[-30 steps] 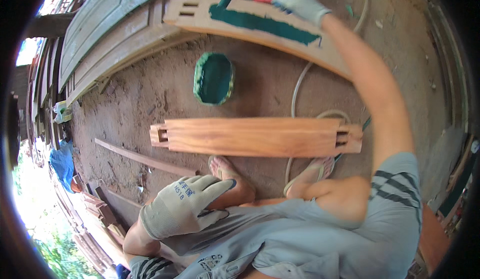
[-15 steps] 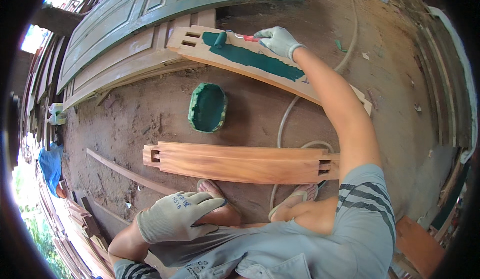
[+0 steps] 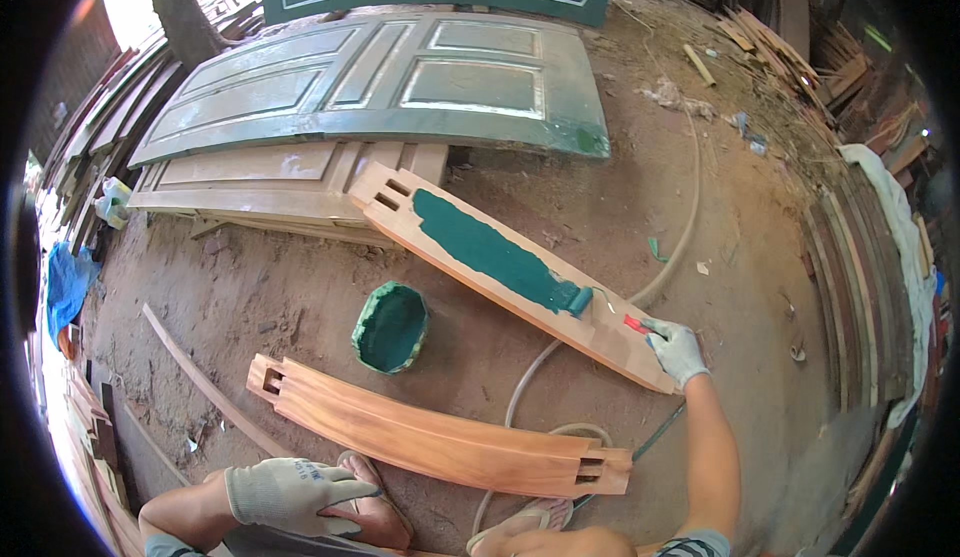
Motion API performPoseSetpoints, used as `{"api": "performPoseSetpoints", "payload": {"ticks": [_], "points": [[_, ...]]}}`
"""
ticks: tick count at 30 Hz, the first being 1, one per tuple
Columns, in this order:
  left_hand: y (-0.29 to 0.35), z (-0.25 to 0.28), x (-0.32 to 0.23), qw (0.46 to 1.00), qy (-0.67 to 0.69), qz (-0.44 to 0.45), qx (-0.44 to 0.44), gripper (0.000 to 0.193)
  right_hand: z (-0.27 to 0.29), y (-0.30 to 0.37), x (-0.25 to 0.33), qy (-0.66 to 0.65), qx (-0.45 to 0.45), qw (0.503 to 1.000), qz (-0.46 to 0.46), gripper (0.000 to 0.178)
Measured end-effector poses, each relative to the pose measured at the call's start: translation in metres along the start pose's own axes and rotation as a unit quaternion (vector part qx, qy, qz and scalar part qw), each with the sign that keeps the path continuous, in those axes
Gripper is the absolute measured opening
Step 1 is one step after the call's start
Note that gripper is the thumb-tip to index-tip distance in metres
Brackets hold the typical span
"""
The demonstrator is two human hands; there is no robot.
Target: The person paints wooden pieces with green paint using a small roller. They dip the roller into a container of paint and apply it to the surface of the wood, working on multiple pieces sequentially.
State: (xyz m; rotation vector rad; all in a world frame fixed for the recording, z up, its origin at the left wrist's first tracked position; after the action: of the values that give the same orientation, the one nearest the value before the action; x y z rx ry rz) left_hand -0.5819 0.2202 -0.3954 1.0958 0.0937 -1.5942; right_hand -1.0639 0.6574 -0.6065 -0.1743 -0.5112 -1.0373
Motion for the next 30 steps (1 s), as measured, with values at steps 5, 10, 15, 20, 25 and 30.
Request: {"api": "performPoseSetpoints", "payload": {"ticks": [5, 10, 15, 20, 25, 30], "points": [[-0.010, 0.012, -0.012, 0.991, 0.017, 0.099, 0.084, 0.061, 0.029, 0.052, -0.086, -0.086, 0.038, 0.990, -0.108, 0.033], [-0.008, 0.005, -0.017, 0.996, 0.015, 0.086, 0.019, 0.061, 0.029, 0.031, -0.057, -0.140, 0.037, 0.986, -0.080, 0.034], [-0.020, 0.014, -0.030, 0.996, 0.001, 0.092, 0.020, 0.061, -0.003, -0.049, 0.078, -0.067, 0.028, 0.995, 0.074, 0.039], [-0.020, 0.008, -0.028, 0.998, -0.015, 0.062, -0.015, 0.061, -0.064, -0.135, 0.210, -0.102, 0.042, 0.982, 0.153, 0.040], [-0.019, -0.001, -0.026, 0.999, -0.004, 0.026, -0.041, 0.061, -0.101, -0.176, 0.284, -0.093, 0.039, 0.975, 0.199, 0.038], [-0.013, -0.008, -0.022, 0.999, -0.007, 0.005, -0.050, 0.062, -0.118, -0.189, 0.315, -0.085, 0.060, 0.975, 0.196, 0.038]]}}
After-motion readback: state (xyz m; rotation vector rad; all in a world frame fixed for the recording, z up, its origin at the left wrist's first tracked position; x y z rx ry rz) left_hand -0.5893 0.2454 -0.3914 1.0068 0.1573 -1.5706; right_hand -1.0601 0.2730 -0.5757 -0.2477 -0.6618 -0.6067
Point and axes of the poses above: each hand's wrist, its own y-axis away from the middle knuckle, its own z-axis out of the back of the hand, x = y × z, the point moved 1 cm from there along -y, towards the middle knuckle, and after that the axes turned 7 degrees about y, right-handed, at the moved point
